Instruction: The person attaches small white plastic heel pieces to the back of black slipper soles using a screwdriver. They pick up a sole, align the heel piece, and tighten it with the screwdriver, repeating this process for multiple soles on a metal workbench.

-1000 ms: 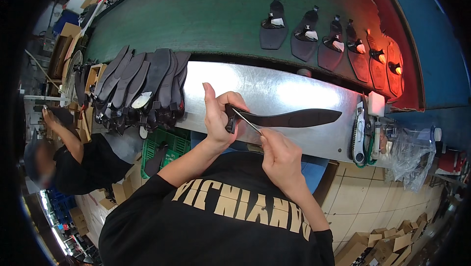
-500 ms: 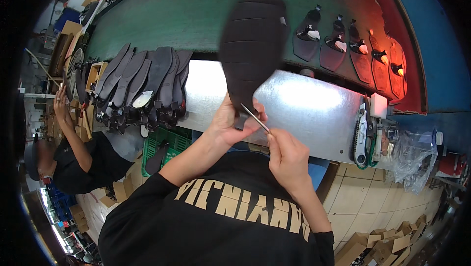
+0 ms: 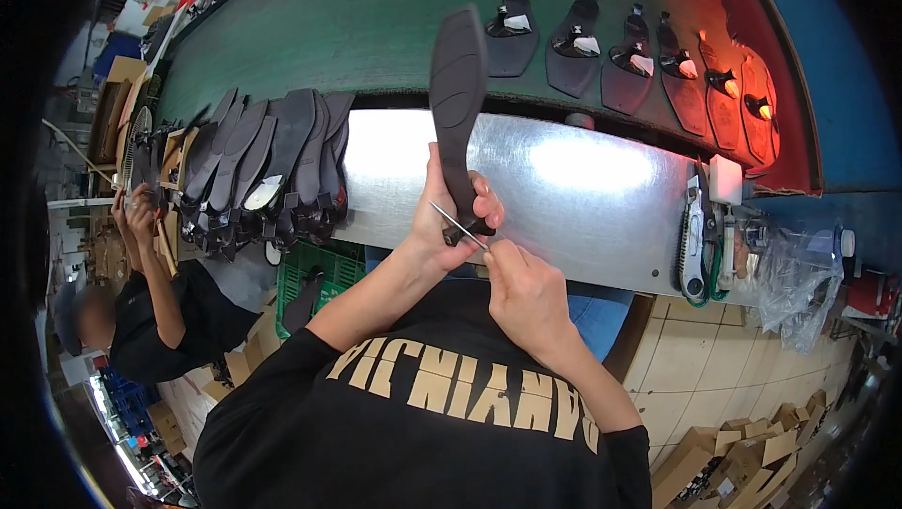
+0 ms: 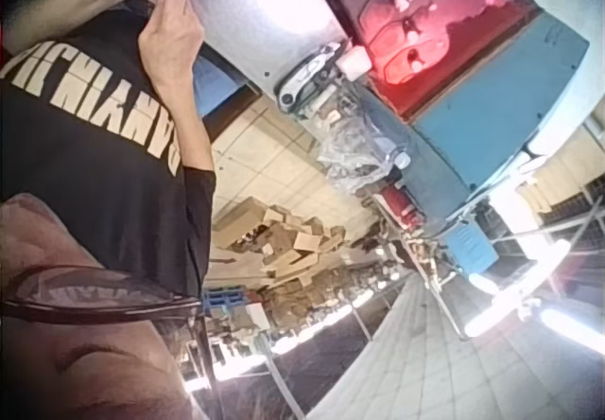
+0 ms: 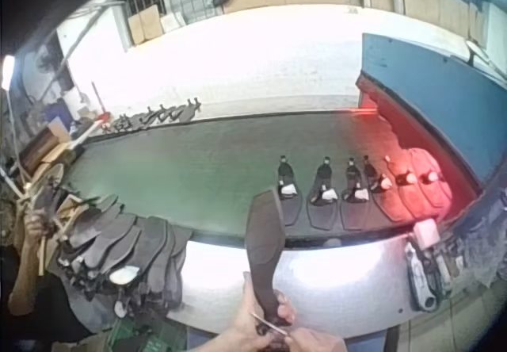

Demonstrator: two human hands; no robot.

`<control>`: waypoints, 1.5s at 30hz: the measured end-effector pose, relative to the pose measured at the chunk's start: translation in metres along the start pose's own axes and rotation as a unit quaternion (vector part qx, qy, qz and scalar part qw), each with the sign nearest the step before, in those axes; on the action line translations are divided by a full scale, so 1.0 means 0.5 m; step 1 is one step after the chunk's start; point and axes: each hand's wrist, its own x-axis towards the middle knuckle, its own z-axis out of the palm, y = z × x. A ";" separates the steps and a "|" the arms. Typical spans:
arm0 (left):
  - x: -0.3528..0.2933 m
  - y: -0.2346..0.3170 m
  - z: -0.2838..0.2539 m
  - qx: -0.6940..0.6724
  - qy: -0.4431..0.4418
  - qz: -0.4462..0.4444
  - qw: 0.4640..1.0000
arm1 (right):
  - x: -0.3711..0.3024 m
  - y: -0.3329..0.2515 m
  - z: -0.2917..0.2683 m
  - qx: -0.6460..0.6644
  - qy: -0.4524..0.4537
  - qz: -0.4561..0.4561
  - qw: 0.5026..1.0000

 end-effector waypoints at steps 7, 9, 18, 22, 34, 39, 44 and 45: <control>0.026 0.014 0.009 0.073 0.094 -0.010 0.993 | -0.041 -0.014 0.015 -0.006 -0.124 -0.103 0.987; 0.029 0.027 0.006 0.108 0.053 -0.003 0.993 | -0.018 0.009 -0.008 0.004 -0.001 -0.073 0.997; 0.020 -0.051 0.108 0.193 -0.158 -0.024 0.968 | 0.020 0.016 -0.068 0.014 0.192 -0.050 0.980; 0.052 -0.049 0.104 0.351 -0.216 0.026 0.911 | -0.010 0.039 -0.118 -0.013 0.245 -0.020 0.969; 0.437 0.249 -0.023 0.729 0.175 0.477 0.458 | -0.083 0.082 -0.250 -0.107 0.210 0.187 0.954; 0.428 0.207 0.008 0.752 0.105 0.468 0.452 | -0.028 0.077 -0.165 0.093 0.225 0.143 0.959; 0.394 0.146 0.011 0.731 0.184 0.506 0.419 | 0.038 0.160 -0.085 -0.133 0.197 0.073 0.969; 0.393 0.151 0.018 0.690 0.169 0.524 0.470 | 0.043 0.171 -0.077 -0.148 0.186 0.090 0.967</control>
